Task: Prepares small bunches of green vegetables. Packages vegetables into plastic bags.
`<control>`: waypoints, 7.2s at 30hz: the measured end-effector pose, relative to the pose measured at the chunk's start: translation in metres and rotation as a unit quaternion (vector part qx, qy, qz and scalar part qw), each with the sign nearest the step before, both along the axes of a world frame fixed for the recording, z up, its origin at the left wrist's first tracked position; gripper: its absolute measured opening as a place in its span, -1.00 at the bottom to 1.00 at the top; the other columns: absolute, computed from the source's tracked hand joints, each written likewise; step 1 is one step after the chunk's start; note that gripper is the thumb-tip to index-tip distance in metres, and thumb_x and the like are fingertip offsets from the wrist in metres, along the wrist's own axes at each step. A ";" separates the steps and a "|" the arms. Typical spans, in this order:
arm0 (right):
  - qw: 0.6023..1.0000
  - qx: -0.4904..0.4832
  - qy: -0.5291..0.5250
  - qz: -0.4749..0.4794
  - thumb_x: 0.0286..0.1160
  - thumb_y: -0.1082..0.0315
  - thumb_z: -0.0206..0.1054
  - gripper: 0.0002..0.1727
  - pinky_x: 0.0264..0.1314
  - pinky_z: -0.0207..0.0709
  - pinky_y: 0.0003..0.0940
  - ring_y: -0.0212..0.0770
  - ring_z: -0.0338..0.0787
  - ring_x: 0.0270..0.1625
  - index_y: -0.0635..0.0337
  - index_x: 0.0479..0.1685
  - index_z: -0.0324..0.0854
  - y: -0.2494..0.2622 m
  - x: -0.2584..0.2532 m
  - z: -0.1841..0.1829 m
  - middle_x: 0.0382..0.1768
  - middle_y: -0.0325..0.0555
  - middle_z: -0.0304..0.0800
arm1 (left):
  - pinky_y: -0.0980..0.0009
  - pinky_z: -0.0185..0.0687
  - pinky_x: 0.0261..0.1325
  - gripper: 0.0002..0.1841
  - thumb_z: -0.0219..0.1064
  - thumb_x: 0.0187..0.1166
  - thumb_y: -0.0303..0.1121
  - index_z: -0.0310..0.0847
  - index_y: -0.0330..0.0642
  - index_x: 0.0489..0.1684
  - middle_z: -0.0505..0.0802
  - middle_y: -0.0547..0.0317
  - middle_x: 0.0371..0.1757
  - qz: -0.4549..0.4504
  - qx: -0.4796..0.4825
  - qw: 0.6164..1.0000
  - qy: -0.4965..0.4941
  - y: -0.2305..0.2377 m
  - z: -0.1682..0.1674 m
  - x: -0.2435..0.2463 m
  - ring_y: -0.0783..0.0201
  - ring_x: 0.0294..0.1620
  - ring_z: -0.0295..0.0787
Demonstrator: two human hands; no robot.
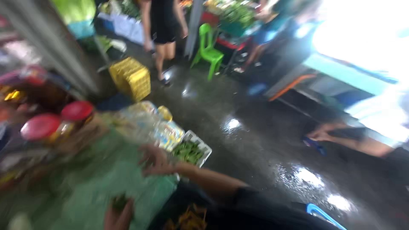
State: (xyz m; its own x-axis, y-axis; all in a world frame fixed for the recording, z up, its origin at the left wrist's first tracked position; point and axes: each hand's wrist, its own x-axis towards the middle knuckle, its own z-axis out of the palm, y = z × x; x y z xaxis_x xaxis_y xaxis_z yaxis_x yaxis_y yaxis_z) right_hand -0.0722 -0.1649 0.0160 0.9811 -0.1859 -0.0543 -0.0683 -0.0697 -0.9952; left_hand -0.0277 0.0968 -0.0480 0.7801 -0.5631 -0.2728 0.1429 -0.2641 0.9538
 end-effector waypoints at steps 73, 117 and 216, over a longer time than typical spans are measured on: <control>0.887 -0.185 0.387 -0.171 0.54 0.16 0.48 -0.31 0.07 0.74 0.14 0.12 0.84 0.00 0.36 0.56 0.38 -0.115 -0.115 -0.178 0.20 0.29 0.73 | -0.16 0.63 0.41 -0.48 0.18 0.75 -0.28 0.32 -0.32 0.64 0.53 -0.44 0.52 0.243 0.472 0.843 -0.091 0.074 -0.051 0.194 -0.31 0.42 0.64; 0.813 -0.539 0.165 0.144 0.55 -0.01 0.40 -0.27 0.64 0.32 0.22 0.26 0.45 0.65 0.21 0.64 0.43 0.175 0.313 -0.125 0.60 0.26 0.47 | 0.14 0.78 -0.08 -0.55 -0.07 0.90 -0.03 0.27 -0.01 0.61 0.77 0.02 -0.05 0.446 -0.227 0.802 0.324 0.061 -0.080 0.181 0.12 -0.16 0.79; 0.983 0.130 0.116 0.050 0.39 0.65 -0.02 -0.53 0.18 0.79 -0.09 -0.14 0.89 -0.10 0.18 0.30 0.44 0.122 0.092 -0.030 -0.18 -0.10 0.85 | 0.18 0.78 -0.23 -0.49 0.58 0.38 -0.23 0.58 -0.14 0.31 0.83 0.11 -0.23 0.109 0.098 0.989 0.016 0.129 -0.013 0.048 0.28 -0.35 0.78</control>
